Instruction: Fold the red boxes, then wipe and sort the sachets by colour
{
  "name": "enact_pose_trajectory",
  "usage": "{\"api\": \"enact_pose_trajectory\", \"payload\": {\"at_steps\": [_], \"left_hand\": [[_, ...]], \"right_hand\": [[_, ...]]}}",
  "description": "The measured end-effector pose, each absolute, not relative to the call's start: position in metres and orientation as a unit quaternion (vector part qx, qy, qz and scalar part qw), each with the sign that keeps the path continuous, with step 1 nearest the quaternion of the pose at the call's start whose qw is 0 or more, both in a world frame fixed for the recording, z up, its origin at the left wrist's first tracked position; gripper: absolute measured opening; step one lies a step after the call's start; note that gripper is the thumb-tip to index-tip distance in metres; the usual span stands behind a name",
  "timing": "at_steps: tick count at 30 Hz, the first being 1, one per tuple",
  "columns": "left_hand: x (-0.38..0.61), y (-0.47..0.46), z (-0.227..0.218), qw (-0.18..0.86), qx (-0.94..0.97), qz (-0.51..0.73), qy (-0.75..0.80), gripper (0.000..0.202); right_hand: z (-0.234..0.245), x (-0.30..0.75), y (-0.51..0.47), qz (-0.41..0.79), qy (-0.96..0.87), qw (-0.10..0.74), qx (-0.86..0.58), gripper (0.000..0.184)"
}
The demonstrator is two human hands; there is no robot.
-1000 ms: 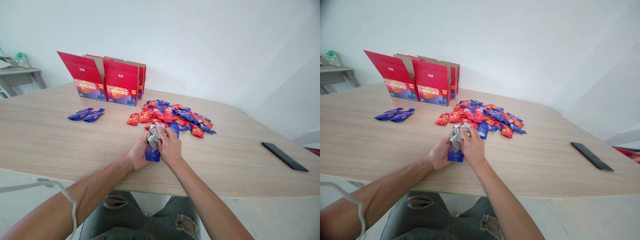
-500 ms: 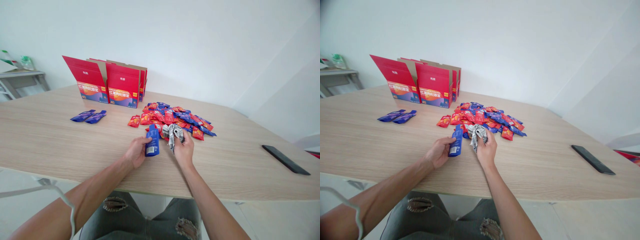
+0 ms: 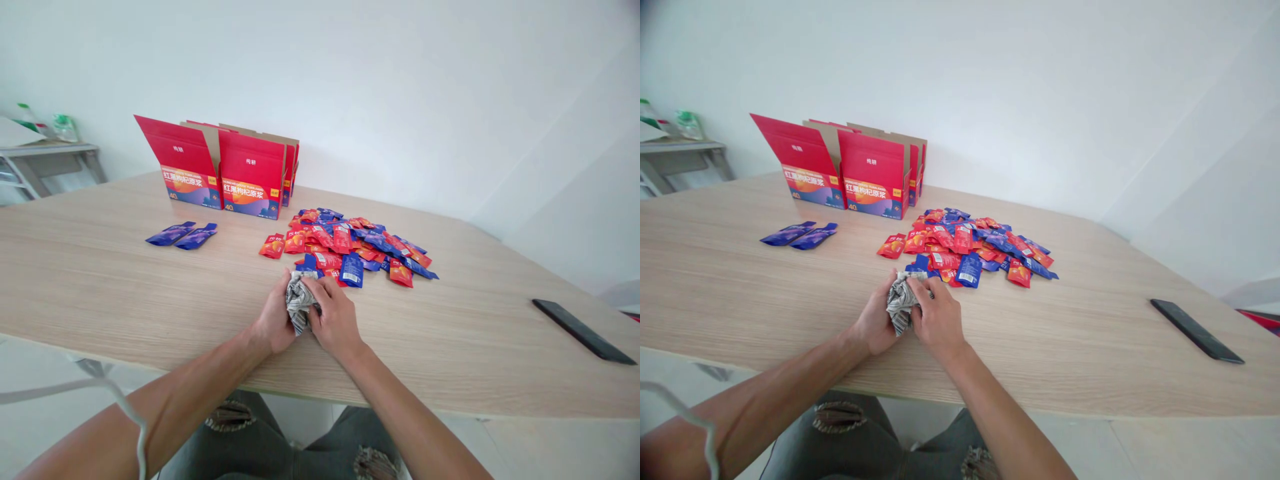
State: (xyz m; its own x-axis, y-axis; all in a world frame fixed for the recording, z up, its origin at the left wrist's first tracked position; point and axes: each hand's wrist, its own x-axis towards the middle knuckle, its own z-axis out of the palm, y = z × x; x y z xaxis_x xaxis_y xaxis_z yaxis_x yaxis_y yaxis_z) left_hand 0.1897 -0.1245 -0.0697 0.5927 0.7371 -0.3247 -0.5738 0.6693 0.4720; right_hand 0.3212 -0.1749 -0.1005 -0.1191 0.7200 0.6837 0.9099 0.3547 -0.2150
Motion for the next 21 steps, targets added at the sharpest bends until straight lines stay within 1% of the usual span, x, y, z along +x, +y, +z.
{"api": "enact_pose_trajectory", "payload": {"at_steps": [2,4,7,8,10,12,13,14,15,17,19,21], "left_hand": [[0.192,-0.129,-0.067,0.873,0.154,0.375,0.272,0.054],[0.195,-0.133,-0.067,0.876,0.173,0.362,0.266,0.049],[0.196,-0.136,-0.071,0.881,0.208,0.317,0.283,0.043],[0.197,-0.135,-0.071,0.881,0.211,0.305,0.294,0.043],[0.197,-0.133,-0.070,0.879,0.202,0.303,0.309,0.045],[0.197,-0.130,-0.066,0.872,0.185,0.333,0.308,0.047],[0.197,-0.129,-0.064,0.867,0.175,0.354,0.303,0.048],[0.197,-0.128,-0.063,0.865,0.164,0.369,0.298,0.049],[0.197,-0.127,-0.062,0.866,0.152,0.374,0.295,0.050],[0.195,-0.126,-0.063,0.874,0.133,0.364,0.293,0.052],[0.193,-0.127,-0.066,0.882,0.131,0.355,0.282,0.052],[0.192,-0.130,-0.070,0.883,0.157,0.360,0.257,0.049]], "right_hand": [[-0.096,0.327,-0.171,-0.159,-0.721,0.334,-0.587,0.052],[-0.092,0.337,-0.165,-0.173,-0.693,0.310,-0.628,0.052],[-0.087,0.355,-0.154,-0.157,-0.637,0.289,-0.697,0.049],[-0.087,0.361,-0.152,-0.149,-0.614,0.297,-0.716,0.047],[-0.088,0.367,-0.152,-0.152,-0.568,0.353,-0.728,0.043],[-0.090,0.366,-0.158,-0.169,-0.559,0.427,-0.690,0.043],[-0.091,0.361,-0.162,-0.171,-0.583,0.448,-0.656,0.044],[-0.093,0.356,-0.166,-0.165,-0.625,0.448,-0.617,0.044],[-0.094,0.350,-0.170,-0.151,-0.674,0.429,-0.582,0.045],[-0.096,0.338,-0.174,-0.120,-0.747,0.365,-0.543,0.046],[-0.096,0.332,-0.171,-0.112,-0.763,0.318,-0.551,0.047],[-0.095,0.333,-0.165,-0.123,-0.745,0.304,-0.580,0.048]]}}
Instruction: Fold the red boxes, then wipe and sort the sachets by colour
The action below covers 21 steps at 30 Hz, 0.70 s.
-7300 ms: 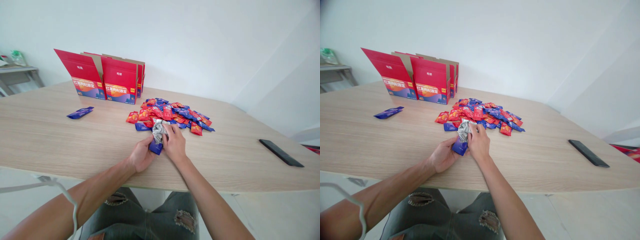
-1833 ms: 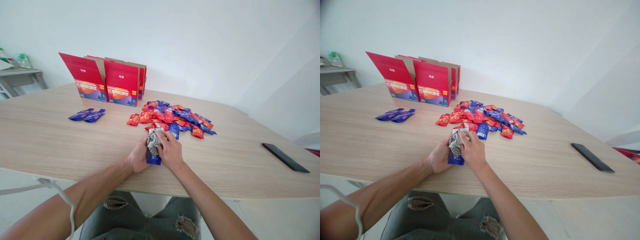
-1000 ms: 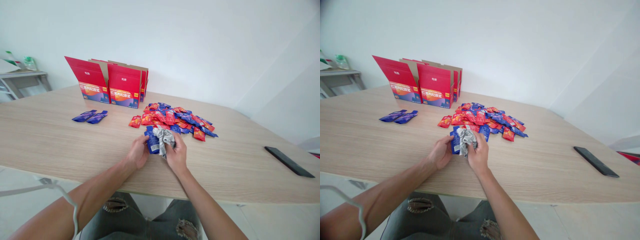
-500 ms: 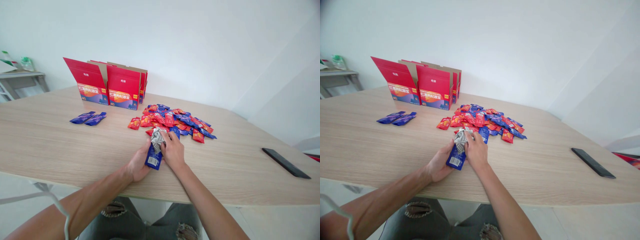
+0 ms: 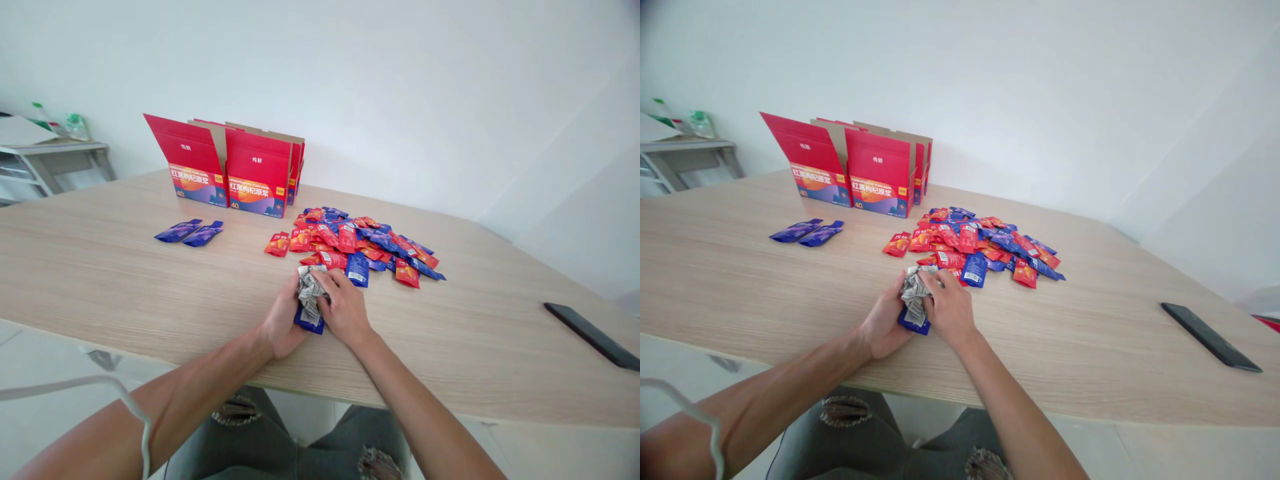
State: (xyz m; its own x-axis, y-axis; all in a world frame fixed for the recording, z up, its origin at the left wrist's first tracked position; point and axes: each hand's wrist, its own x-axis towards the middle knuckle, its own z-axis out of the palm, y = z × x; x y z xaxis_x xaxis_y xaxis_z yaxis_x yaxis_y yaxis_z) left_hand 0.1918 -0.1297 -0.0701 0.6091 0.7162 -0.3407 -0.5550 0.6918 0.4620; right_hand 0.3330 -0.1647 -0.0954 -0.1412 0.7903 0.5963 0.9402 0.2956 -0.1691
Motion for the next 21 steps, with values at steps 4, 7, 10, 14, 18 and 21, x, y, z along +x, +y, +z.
{"api": "enact_pose_trajectory", "payload": {"at_steps": [4,7,10,14,18,21], "left_hand": [[0.191,-0.139,-0.076,0.873,0.230,0.330,0.277,0.034],[0.185,-0.137,-0.074,0.838,0.305,0.338,0.300,0.030],[0.165,-0.104,-0.066,0.710,0.453,0.409,0.352,0.030],[0.112,-0.015,-0.055,0.290,0.710,0.444,0.463,0.048],[0.069,0.058,-0.056,0.093,0.752,0.260,0.599,0.059],[0.074,0.071,-0.062,0.035,0.736,0.221,0.639,0.062]], "right_hand": [[-0.094,0.345,-0.154,-0.150,-0.684,0.297,-0.650,0.048],[-0.094,0.359,-0.158,-0.173,-0.618,0.302,-0.705,0.043],[-0.097,0.375,-0.171,-0.194,-0.585,0.331,-0.714,0.040],[-0.103,0.390,-0.189,-0.203,-0.563,0.371,-0.709,0.040],[-0.104,0.391,-0.194,-0.183,-0.548,0.401,-0.711,0.040],[-0.101,0.393,-0.192,-0.176,-0.529,0.422,-0.715,0.040]]}}
